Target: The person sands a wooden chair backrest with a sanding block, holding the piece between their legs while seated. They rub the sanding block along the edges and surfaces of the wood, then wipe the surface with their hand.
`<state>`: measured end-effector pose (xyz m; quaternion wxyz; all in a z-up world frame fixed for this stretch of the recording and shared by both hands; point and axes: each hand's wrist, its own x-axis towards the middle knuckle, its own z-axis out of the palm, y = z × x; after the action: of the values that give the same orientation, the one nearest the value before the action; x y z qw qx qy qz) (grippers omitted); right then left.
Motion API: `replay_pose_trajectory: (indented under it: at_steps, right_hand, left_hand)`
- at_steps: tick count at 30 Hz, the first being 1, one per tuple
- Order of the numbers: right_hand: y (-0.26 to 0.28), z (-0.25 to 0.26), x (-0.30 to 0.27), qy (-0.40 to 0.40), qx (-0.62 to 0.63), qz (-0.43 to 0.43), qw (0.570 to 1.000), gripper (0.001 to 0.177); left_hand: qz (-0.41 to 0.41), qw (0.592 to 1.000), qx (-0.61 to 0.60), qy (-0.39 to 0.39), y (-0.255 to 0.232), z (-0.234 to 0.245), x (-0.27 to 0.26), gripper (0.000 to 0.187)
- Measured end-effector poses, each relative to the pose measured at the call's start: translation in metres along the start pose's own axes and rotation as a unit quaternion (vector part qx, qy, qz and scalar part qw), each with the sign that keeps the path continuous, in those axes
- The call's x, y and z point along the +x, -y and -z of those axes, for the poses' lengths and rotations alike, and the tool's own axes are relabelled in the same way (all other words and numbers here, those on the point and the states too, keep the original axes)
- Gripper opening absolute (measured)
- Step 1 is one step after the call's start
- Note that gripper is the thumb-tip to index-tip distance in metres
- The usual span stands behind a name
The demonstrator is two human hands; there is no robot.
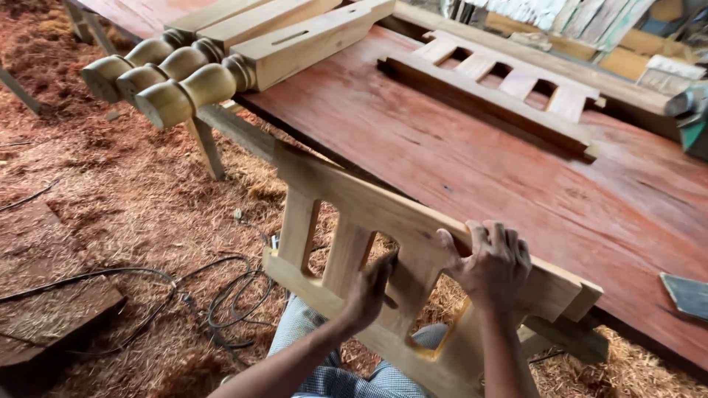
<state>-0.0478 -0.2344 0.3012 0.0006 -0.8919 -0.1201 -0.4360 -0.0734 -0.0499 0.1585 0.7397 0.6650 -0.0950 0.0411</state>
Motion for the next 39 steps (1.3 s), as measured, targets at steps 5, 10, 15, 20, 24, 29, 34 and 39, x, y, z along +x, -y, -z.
replay_pose_trajectory:
  at_steps: [5,10,15,20,24,29,34,39]
  right_hand:
    - [0.000,-0.002,-0.001,-0.021,-0.002,0.008,1.000,0.053]
    - [-0.004,-0.001,0.000,-0.036,0.017,0.000,0.999,0.057]
    - [-0.007,-0.017,-0.009,-0.017,0.089,-0.012,0.996,0.062]
    - [-0.014,-0.027,-0.015,0.005,0.084,-0.003,0.996,0.068]
    - [-0.015,-0.028,-0.017,0.020,0.082,0.004,0.996,0.068]
    - [-0.012,-0.023,-0.015,0.013,0.085,-0.006,0.996,0.068]
    - [-0.011,-0.017,-0.011,0.020,0.083,-0.015,0.996,0.064]
    - [-0.010,-0.014,-0.009,0.006,0.092,-0.008,0.996,0.059]
  left_hand:
    - [0.186,0.980,0.075,-0.001,0.112,0.016,-0.057,0.050]
    - [0.171,0.985,0.035,-0.006,0.131,0.014,-0.021,0.049]
    - [0.035,0.996,-0.076,-0.023,0.070,0.002,0.007,0.060]
    - [0.185,0.953,0.238,-0.034,0.132,0.016,-0.005,0.057]
    - [0.153,0.982,0.099,-0.053,0.132,0.016,0.002,0.051]
    - [0.093,0.991,-0.053,-0.081,0.100,0.011,0.012,0.047]
    - [0.097,0.986,-0.050,-0.129,0.165,0.009,0.023,0.047]
    - [0.065,0.943,-0.327,-0.024,0.344,0.052,-0.007,0.052]
